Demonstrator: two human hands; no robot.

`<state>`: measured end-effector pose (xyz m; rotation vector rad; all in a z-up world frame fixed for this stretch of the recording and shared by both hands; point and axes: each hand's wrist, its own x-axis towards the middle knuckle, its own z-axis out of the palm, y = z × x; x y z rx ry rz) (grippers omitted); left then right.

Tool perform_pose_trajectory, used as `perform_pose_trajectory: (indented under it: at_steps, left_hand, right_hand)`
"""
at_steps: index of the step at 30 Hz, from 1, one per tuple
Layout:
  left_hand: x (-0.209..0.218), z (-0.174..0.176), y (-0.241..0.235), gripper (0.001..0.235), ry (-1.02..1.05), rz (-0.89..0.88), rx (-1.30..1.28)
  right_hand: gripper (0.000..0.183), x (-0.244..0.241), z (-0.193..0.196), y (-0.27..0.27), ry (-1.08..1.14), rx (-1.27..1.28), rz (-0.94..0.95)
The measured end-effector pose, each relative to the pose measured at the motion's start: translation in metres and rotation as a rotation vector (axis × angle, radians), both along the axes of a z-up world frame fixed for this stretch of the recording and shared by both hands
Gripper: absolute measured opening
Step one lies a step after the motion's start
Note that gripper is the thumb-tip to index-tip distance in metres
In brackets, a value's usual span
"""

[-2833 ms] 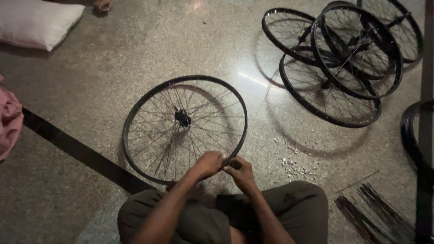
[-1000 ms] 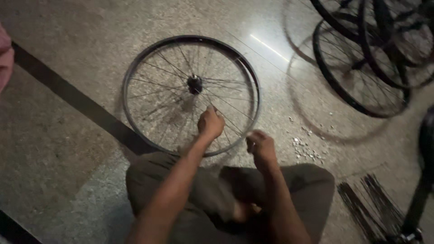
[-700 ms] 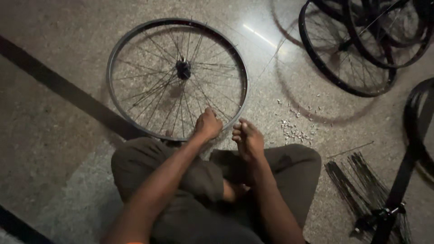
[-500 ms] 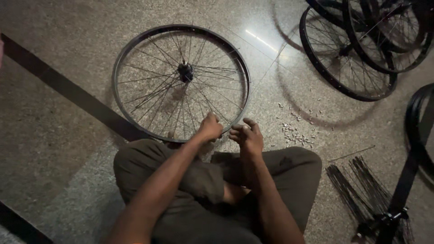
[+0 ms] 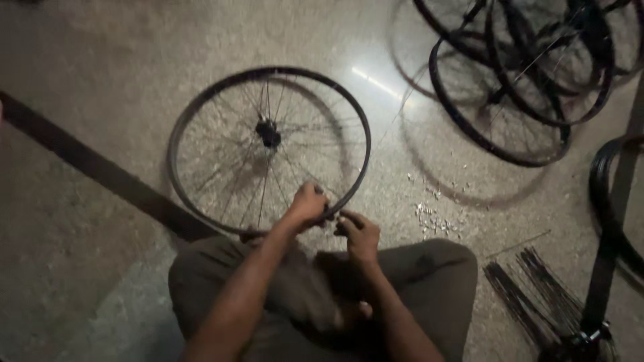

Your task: The person sits on the floor and installs spokes into a bicycle wheel rim. They pick up individual spokes and small metal nuts, insert the spoke ends into the rim holes, and secure them by hand. The process is repeated for multiple spokes around the wheel.

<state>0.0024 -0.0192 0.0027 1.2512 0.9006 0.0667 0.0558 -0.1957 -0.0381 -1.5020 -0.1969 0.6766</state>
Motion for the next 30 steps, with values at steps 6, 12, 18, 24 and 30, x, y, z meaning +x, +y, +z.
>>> perform_pose_trajectory:
  at_steps: [6, 12, 18, 24, 30]
  left_hand:
    - [0.0, -0.003, 0.003, 0.018, -0.103, -0.062, -0.105]
    - [-0.003, 0.01, 0.003, 0.019, -0.034, -0.071, 0.006]
    - [-0.005, 0.021, -0.001, 0.021, -0.034, -0.046, 0.004]
    - [-0.004, 0.027, 0.001, 0.015, 0.064, -0.036, 0.055]
    - [-0.003, 0.007, 0.003, 0.019, 0.013, -0.078, 0.054]
  right_hand:
    - [0.014, -0.006, 0.015, 0.015, -0.231, 0.054, -0.033]
    - [0.007, -0.013, 0.033, 0.027, -0.448, -0.059, -0.122]
    - [0.006, -0.019, 0.04, 0.029, -0.631, -0.042, -0.075]
    - [0.007, -0.024, 0.038, 0.029, -0.493, -0.02, -0.059]
    - [0.011, -0.011, 0.025, 0.027, -0.279, 0.002, -0.044]
